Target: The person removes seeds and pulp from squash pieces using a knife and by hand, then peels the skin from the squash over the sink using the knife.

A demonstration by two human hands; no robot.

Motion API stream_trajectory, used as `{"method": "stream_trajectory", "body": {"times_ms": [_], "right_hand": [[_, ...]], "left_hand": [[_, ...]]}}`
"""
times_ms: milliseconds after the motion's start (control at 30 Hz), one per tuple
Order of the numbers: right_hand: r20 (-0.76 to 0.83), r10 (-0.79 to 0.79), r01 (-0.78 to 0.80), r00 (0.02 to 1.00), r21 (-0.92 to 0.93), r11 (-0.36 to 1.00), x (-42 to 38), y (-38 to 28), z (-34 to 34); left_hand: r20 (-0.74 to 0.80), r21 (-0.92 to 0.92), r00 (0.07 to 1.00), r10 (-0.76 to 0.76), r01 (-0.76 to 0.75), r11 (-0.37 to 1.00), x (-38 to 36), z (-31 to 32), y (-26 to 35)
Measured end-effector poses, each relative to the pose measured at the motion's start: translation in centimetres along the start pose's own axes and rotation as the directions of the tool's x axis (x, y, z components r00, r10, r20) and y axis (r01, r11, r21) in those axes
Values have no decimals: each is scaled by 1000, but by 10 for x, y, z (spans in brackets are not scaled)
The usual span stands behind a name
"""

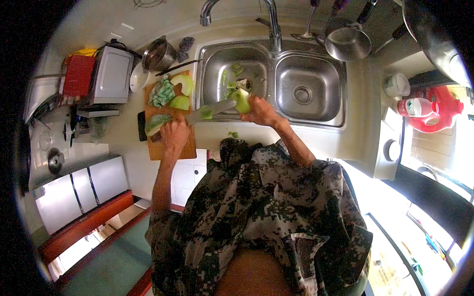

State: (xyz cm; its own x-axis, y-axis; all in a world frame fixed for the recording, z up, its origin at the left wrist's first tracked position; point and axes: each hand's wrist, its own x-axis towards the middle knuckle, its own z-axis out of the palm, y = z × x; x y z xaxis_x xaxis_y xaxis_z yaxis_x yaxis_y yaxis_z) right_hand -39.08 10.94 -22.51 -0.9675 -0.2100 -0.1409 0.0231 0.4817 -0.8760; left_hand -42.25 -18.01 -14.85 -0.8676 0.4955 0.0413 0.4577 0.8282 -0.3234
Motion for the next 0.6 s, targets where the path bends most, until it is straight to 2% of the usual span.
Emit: {"method": "stream_trajectory", "body": {"times_ms": [67, 133, 167, 200, 233, 267, 300, 367, 400, 467, 533, 567, 600], "right_hand": [[41, -17, 18, 999, -5, 1000, 2, 1, -1], [142, 41, -28, 989, -92, 995, 5, 6, 1], [142, 40, -27, 989, -93, 995, 4, 8, 3], [51, -20, 20, 998, -2, 1000, 4, 10, 3], [-44, -69, 73, 997, 90, 993, 3, 12, 4], [-49, -69, 73, 996, 94, 993, 2, 6, 3], [-91, -41, 45, 995, 41, 998, 2, 0, 0], [-142, -2, 2, 990, 1, 1000, 0, -2, 0], [-95, -10, 11, 995, 10, 1000, 1, 1, -2], [-32, -9, 10, 999, 23, 1000, -2, 6, -2], [97, -34, 30, 995, 33, 999, 0, 8, -3], [109, -36, 33, 993, 31, 999, 0, 9, 2], [19, -46, 45, 999, 56, 997, 1, 13, 9]], "left_hand": [[-35, 12, 999, 36, -36, 999, 8, 2, -13], [-31, 7, 992, 121, -121, 993, 16, 1, -23], [-42, -10, 991, 127, -128, 992, 18, 2, -26], [-48, -9, 991, 126, -127, 992, 18, 4, -23], [19, -97, 995, 101, -99, 990, 14, 5, -19], [88, -180, 993, 84, -67, 981, 11, 5, -14], [81, -173, 992, 93, -77, 982, 12, 4, -9], [331, -247, 942, 56, 29, 969, 10, 6, -1], [324, -247, 944, 61, 22, 969, 13, 7, -1], [300, -104, 954, -27, 61, 993, 7, 10, -2], [268, -91, 963, 1, 24, 996, 14, 10, -14], [241, -95, 970, 25, -2, 995, 18, 7, -19], [210, -99, 977, 46, -26, 995, 19, 3, -21]]}}
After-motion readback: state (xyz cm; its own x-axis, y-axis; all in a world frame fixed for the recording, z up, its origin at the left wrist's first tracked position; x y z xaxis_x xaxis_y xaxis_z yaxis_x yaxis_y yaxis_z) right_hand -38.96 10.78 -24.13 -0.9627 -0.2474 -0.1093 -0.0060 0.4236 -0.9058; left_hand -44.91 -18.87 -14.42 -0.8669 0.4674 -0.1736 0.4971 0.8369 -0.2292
